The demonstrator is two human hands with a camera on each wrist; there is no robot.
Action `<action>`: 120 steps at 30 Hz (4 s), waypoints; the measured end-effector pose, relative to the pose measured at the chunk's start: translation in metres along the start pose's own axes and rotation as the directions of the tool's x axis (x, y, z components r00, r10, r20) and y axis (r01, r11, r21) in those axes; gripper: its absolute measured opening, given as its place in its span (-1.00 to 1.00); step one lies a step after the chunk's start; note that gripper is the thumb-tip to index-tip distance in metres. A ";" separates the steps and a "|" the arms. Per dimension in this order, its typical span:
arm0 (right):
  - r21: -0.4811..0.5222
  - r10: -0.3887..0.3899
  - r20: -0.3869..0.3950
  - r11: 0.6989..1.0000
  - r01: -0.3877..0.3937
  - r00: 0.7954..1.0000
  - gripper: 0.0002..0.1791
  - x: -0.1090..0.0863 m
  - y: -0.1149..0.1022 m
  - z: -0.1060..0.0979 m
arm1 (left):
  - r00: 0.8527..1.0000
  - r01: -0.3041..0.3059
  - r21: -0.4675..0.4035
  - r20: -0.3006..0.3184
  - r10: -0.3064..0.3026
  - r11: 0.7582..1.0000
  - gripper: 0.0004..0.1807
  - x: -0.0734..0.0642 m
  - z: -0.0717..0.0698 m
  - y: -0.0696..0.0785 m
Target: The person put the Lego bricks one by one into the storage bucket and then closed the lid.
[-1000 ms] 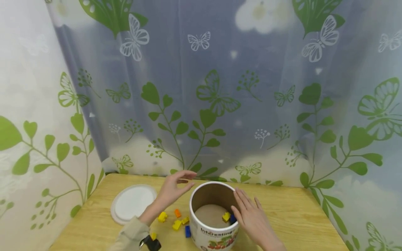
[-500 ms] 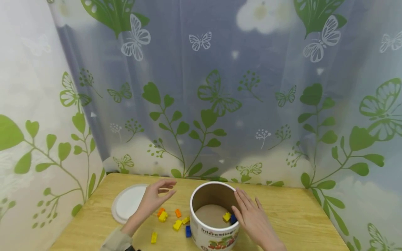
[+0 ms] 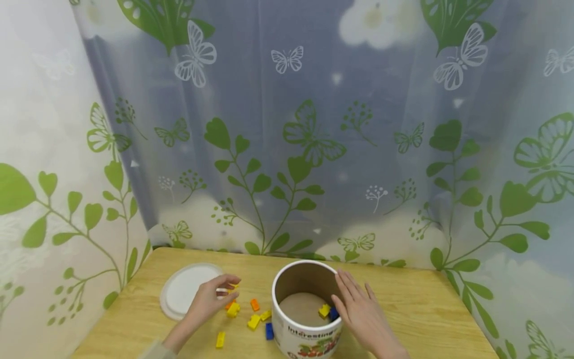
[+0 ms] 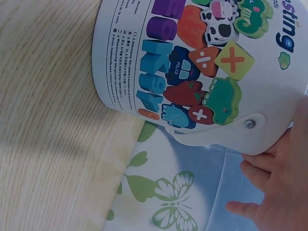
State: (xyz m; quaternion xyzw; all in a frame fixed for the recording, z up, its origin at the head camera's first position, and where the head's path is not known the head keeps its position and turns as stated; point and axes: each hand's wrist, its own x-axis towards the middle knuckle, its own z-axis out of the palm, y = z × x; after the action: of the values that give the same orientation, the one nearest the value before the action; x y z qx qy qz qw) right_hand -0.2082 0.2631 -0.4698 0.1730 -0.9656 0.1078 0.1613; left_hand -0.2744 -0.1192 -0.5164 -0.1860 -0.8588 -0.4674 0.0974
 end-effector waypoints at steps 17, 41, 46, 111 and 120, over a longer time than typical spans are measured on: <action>0.011 0.017 0.021 1.000 -0.017 1.000 -0.41 0.001 0.001 0.001 | 0.995 -0.030 0.114 0.097 0.018 0.993 -0.69 -0.019 0.011 -0.032; 0.017 0.015 0.025 1.000 -0.016 1.000 -0.41 0.001 0.002 0.001 | 0.975 -0.022 0.235 0.221 -0.031 0.972 -0.64 -0.025 0.005 -0.034; 0.017 0.017 0.029 1.000 -0.017 0.999 -0.41 0.001 0.002 0.000 | 0.964 -0.014 0.224 0.261 -0.046 0.974 -0.64 -0.028 0.006 -0.034; -0.013 -0.008 -0.006 1.000 0.008 1.000 -0.41 -0.001 0.002 0.004 | 0.941 -0.277 0.016 0.209 0.268 0.961 -0.62 0.057 0.034 0.107; 0.008 0.012 0.008 1.000 -0.012 1.000 -0.41 0.000 0.001 0.001 | 0.920 -0.301 0.065 0.281 0.273 0.951 -0.67 0.069 0.062 0.119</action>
State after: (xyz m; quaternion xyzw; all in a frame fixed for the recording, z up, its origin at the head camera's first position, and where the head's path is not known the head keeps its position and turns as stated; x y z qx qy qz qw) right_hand -0.2089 0.2633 -0.4708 0.1685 -0.9668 0.1121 0.1562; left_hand -0.2881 0.0072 -0.4349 -0.3661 -0.8511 -0.3719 0.0574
